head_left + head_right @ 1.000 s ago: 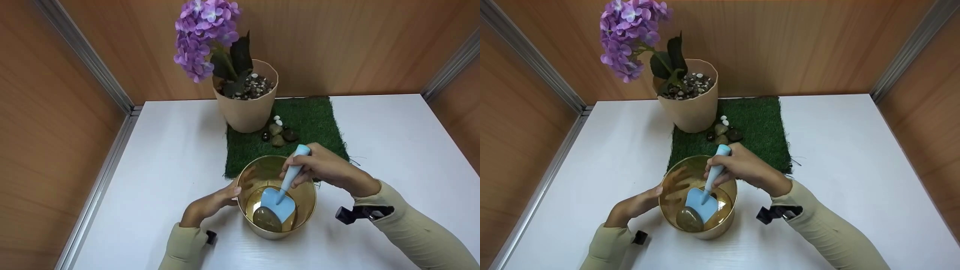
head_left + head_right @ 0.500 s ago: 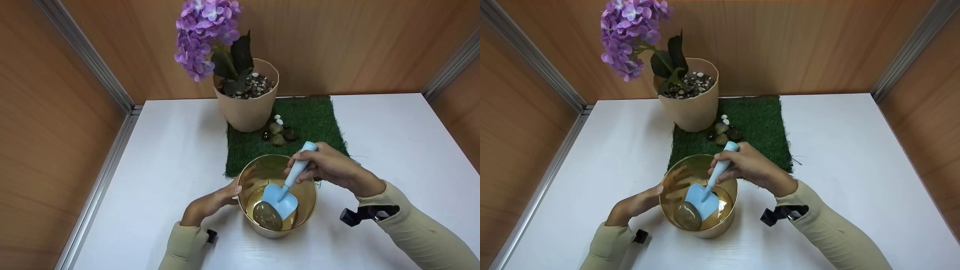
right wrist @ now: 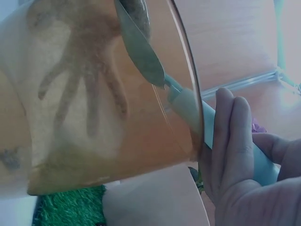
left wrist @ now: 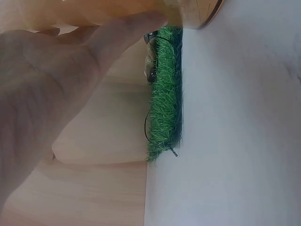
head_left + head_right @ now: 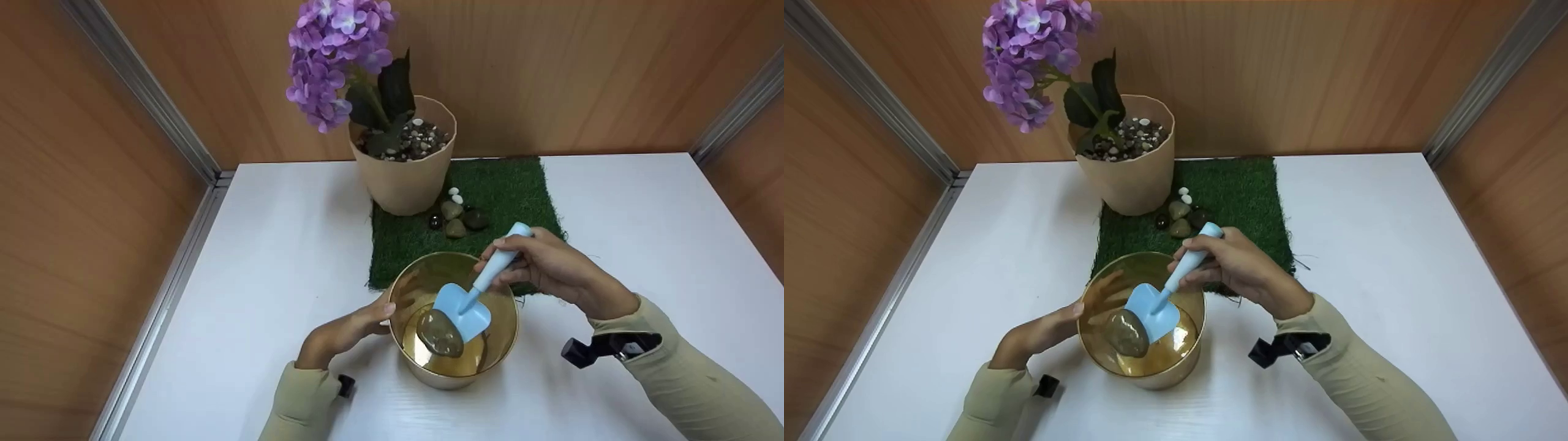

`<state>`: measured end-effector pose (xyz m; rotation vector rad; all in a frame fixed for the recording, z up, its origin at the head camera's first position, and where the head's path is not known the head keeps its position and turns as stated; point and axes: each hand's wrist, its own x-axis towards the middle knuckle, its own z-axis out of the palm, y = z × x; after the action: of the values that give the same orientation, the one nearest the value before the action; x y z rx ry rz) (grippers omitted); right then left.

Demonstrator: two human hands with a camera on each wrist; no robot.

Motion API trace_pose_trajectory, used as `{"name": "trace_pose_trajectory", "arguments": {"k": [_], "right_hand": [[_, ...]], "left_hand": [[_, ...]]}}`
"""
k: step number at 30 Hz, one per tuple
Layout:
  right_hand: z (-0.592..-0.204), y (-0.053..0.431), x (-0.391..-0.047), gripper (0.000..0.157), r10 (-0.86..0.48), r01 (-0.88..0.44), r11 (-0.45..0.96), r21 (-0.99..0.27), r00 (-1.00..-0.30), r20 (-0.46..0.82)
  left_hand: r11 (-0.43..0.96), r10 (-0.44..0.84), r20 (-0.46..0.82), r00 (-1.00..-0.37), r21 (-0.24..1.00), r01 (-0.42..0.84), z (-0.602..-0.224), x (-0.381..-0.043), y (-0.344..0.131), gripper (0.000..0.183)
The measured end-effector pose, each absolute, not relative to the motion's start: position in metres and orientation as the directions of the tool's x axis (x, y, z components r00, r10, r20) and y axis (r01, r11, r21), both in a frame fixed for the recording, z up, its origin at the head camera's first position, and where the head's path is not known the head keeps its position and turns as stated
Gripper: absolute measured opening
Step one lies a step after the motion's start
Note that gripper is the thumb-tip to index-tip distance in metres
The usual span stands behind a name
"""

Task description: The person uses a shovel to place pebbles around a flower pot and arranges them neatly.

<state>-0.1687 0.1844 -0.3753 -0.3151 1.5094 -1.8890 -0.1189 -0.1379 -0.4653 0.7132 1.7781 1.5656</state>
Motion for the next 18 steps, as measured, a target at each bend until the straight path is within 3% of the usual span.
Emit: {"name": "trace_pose_trajectory", "arguments": {"k": [18], "right_hand": [[-0.360, 0.232, -0.207, 0.032, -0.579, 0.324, -0.357, -0.876, -0.813, -0.065]], "left_hand": [[0.161, 0.739, -0.172, -0.651, 0.984, -0.078, -0.465, -0.117, -0.139, 0.068]]}}
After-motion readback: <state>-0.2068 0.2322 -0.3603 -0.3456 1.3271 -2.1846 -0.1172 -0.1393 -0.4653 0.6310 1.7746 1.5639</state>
